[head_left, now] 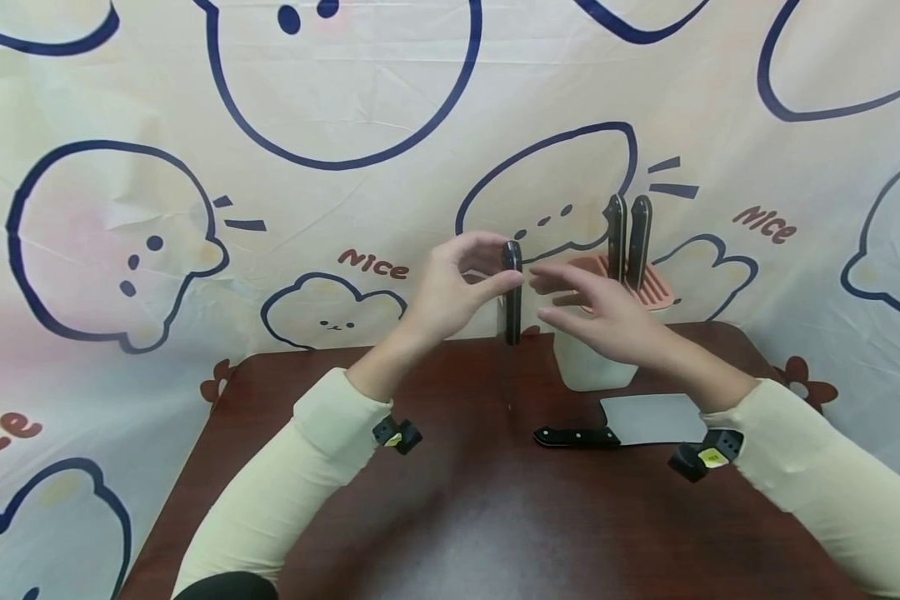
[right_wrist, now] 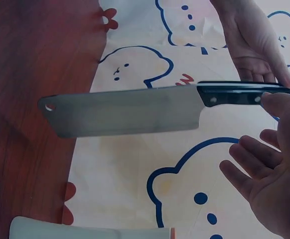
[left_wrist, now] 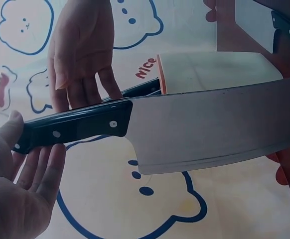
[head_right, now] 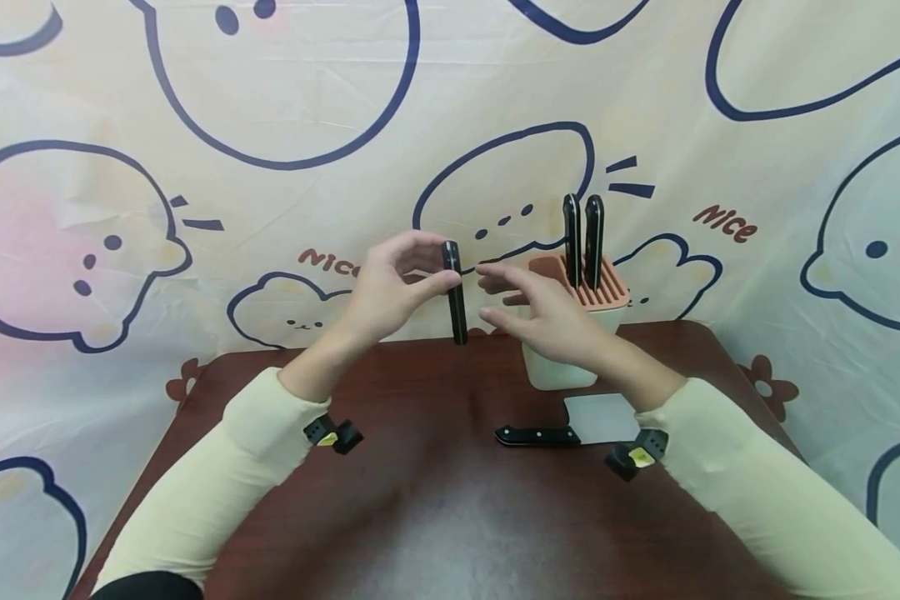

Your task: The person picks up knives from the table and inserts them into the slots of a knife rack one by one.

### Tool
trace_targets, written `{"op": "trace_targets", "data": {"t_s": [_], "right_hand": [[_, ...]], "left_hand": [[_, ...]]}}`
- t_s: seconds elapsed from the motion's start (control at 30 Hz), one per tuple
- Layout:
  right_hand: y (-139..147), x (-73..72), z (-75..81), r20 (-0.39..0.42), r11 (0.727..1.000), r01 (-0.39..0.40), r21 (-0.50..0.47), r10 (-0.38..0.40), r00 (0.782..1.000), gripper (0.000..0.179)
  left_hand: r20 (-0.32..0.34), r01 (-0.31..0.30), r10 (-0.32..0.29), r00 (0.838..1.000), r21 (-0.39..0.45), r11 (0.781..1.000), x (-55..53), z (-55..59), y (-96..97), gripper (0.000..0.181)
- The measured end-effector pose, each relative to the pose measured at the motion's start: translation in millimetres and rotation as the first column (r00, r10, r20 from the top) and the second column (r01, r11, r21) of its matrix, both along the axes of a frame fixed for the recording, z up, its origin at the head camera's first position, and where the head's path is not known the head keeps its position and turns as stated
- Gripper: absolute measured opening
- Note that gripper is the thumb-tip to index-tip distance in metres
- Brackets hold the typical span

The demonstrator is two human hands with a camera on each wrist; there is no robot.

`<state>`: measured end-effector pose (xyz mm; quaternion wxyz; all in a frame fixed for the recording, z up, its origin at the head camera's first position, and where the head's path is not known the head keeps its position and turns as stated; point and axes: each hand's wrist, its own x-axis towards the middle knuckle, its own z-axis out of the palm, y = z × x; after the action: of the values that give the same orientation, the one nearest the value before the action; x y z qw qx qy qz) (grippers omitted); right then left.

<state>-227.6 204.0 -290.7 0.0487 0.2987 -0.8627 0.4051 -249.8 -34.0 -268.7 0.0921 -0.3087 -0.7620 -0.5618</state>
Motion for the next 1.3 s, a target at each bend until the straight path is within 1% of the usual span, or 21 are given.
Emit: {"op": "trace_targets", "data": {"t_s": [0.13, 0.33, 0.5, 0.67, 0.8, 1.0, 1.17, 1.3], "right_hand": [[-2, 0.9, -1.2, 0.019, 1.000, -0.015, -0.004, 0.015, 1.000, 0.057], [-6, 2.0, -3.7, 0.046, 0.999, -0.025, -0.046, 0.027, 0.999, 0.053], [-8, 1.9, -7.1, 0.013, 0.998, -0.004, -0.065, 0.005, 1.000, 0.049], [-11, 2.0, -9.1, -0.008, 0.996, 0.029, -0.083, -0.030, 1.000, 0.044], [-14, 2.1, -8.8, -0.004, 0.993, 0.056, -0.101, -0.057, 0.998, 0.042], [-14, 2.2, -9.2, 0.001, 0.991, 0.084, -0.108, -0.084, 0.996, 0.040], [-13, 2.5, -11.0, -0.004, 0.990, 0.093, -0.108, -0.094, 0.996, 0.039], [-12, 3.5, -12.5, -0.001, 0.990, 0.084, -0.113, -0.085, 0.996, 0.038]], "left_hand": [[0.017, 0.011, -0.011, 1.000, 0.006, 1.000, -0.3, 0.3, 4.4, 0.039], [0.035, 0.016, -0.016, 0.999, -0.003, 1.000, 0.2, 0.3, 8.6, 0.039], [0.055, 0.016, -0.015, 0.998, -0.001, 1.000, -0.2, 0.0, 12.1, 0.040], [0.058, 0.014, -0.013, 0.998, -0.012, 1.000, -0.2, 0.6, 15.8, 0.039], [0.057, 0.008, -0.007, 0.998, -0.023, 1.000, 0.0, 1.3, 18.3, 0.040], [0.041, 0.017, -0.016, 0.999, -0.022, 1.000, -1.7, -0.2, 20.4, 0.039], [0.035, 0.029, -0.028, 0.999, -0.033, 0.999, -3.5, -1.7, 20.8, 0.039], [0.051, 0.054, -0.052, 0.997, -0.034, 0.998, -4.7, -3.2, 19.6, 0.036]]}}
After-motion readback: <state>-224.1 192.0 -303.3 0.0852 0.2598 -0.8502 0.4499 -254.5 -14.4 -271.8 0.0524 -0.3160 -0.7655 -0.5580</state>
